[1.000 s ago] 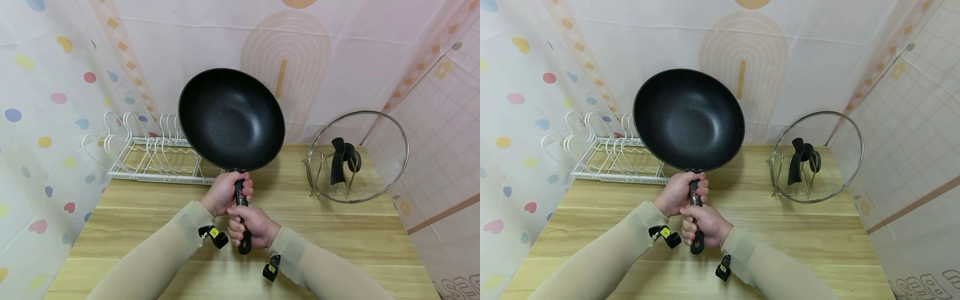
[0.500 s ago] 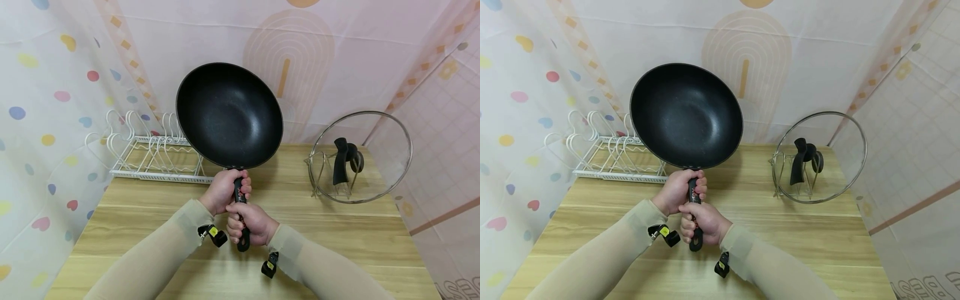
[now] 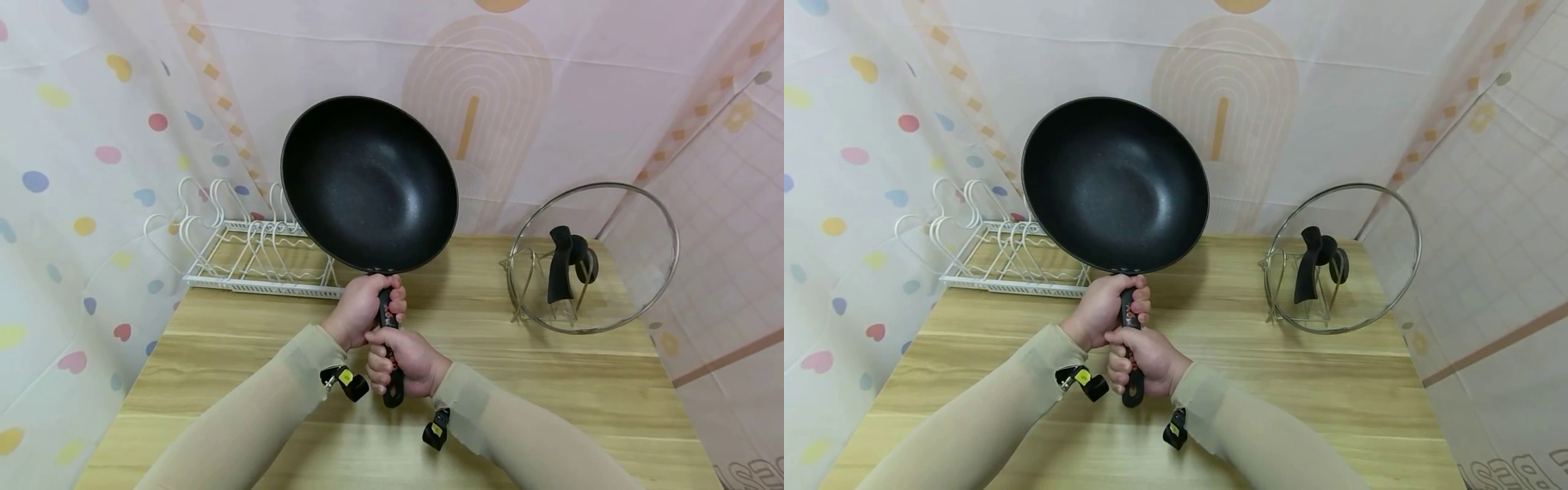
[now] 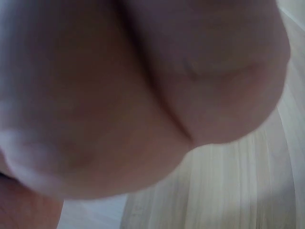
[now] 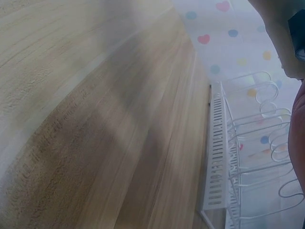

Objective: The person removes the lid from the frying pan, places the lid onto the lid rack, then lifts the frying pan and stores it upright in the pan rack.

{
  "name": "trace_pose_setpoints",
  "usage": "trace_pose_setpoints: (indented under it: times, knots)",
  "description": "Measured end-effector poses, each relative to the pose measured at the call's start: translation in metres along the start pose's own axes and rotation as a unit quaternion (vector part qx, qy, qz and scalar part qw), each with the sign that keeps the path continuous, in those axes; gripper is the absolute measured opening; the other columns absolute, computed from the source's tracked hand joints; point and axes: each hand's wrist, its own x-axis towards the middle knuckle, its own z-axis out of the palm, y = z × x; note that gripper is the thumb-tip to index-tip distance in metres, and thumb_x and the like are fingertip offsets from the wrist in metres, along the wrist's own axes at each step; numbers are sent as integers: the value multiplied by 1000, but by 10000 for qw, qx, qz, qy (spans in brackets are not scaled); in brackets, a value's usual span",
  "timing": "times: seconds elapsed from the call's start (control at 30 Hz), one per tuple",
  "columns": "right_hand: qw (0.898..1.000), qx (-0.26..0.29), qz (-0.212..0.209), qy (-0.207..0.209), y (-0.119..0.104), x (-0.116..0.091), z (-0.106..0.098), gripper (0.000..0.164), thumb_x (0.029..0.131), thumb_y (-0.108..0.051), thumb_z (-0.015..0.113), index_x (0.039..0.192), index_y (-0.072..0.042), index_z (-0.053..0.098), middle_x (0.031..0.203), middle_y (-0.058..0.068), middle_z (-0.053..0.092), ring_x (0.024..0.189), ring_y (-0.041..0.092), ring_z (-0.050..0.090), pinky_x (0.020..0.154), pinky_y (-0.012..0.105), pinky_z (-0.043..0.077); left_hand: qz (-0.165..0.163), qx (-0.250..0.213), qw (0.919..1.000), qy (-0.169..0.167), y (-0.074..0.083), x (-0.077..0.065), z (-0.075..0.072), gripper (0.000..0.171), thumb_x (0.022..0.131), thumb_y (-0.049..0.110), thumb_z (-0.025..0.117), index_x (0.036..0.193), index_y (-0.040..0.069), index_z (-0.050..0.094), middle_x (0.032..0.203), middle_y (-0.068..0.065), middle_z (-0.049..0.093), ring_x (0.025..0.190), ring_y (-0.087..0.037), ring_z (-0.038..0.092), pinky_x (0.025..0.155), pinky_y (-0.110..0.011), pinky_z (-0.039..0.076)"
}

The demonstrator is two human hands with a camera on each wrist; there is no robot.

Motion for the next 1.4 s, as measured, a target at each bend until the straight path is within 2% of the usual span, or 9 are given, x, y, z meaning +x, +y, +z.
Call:
trace_pose_setpoints:
  times: [0.27,0.73,0.97,1.4]
  knots:
    - [9997,-171,-154,25,2,5,2,45,107,-25,40,62,-20,37,51,-12,42,51,9,45,57,26,42,78,101,9999,58,3,-5,-5,24,109,17,35,88,15,44,71,6,43,59,-7,44,58,-22,44]
    - [9999,-115,-42,120,6,14,5,39,104,-22,44,65,-18,40,53,-10,43,51,10,46,57,26,44,165,83,9998,57,5,-11,-15,26,111,17,34,88,15,44,71,6,43,59,-8,44,59,-23,44]
    - [9997,-168,-55,141,6,16,8,39,103,-21,44,65,-18,38,53,-10,42,51,10,45,56,26,43,221,109,9997,60,6,-12,-17,26,110,16,34,87,15,44,71,6,44,59,-8,43,58,-22,43]
    - [9990,-247,122,348,6,17,9,36,102,-23,47,67,-17,43,56,-8,44,53,11,46,60,28,46,306,375,9985,271,7,-16,-15,22,110,16,34,90,14,43,72,5,44,59,-9,43,58,-23,43]
